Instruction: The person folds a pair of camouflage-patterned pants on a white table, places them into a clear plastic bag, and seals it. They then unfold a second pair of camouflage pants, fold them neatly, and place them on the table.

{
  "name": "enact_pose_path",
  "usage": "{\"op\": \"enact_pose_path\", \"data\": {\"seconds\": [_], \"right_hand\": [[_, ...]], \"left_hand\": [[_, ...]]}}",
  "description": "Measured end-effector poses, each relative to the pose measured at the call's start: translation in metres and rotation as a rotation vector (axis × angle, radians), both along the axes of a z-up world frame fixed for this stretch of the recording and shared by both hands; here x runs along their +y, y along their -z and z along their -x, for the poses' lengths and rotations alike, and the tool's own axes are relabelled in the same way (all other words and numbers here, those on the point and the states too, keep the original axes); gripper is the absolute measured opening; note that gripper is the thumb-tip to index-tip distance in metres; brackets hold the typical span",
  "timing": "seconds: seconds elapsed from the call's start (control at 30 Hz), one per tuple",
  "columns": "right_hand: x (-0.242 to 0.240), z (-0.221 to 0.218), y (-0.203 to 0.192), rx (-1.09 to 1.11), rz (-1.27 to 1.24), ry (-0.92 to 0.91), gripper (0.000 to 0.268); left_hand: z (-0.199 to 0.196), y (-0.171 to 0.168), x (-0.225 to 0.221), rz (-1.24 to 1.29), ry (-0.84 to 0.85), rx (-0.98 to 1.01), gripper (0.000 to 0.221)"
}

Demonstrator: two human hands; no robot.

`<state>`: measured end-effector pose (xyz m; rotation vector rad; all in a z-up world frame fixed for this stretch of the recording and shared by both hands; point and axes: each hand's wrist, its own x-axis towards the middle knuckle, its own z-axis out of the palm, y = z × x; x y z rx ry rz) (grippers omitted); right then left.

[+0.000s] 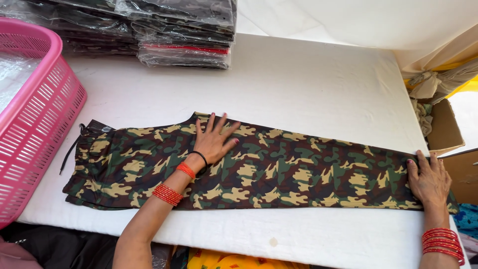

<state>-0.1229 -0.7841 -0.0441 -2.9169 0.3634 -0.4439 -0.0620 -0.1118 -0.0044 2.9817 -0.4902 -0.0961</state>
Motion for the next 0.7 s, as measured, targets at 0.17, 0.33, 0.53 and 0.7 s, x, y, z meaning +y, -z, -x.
{"op": "enact_pose_path", "data": {"seconds": [0.17, 0.33, 0.53, 0.7], "right_hand": [[-0.002, -0.002, -0.002, 0.001, -0.008, 0.014, 0.062], [-0.001, -0.002, -0.004, 0.037, -0.031, 0.039, 0.063], [-0.008, -0.004, 0.003, 0.009, -0.009, 0.006, 0.064], [-0.005, -0.002, 0.001, 0.019, -0.022, 0.019, 0.063]], "left_hand": [[-0.052, 0.042, 0.05, 0.12, -0.152, -0.251, 0.057], [-0.063, 0.001, 0.087, 0.294, -0.232, -0.066, 0.045], [-0.038, -0.019, 0.079, 0.231, -0.192, -0.174, 0.021], [0.006, -0.032, 0.081, 0.245, -0.126, -0.278, 0.017]]}}
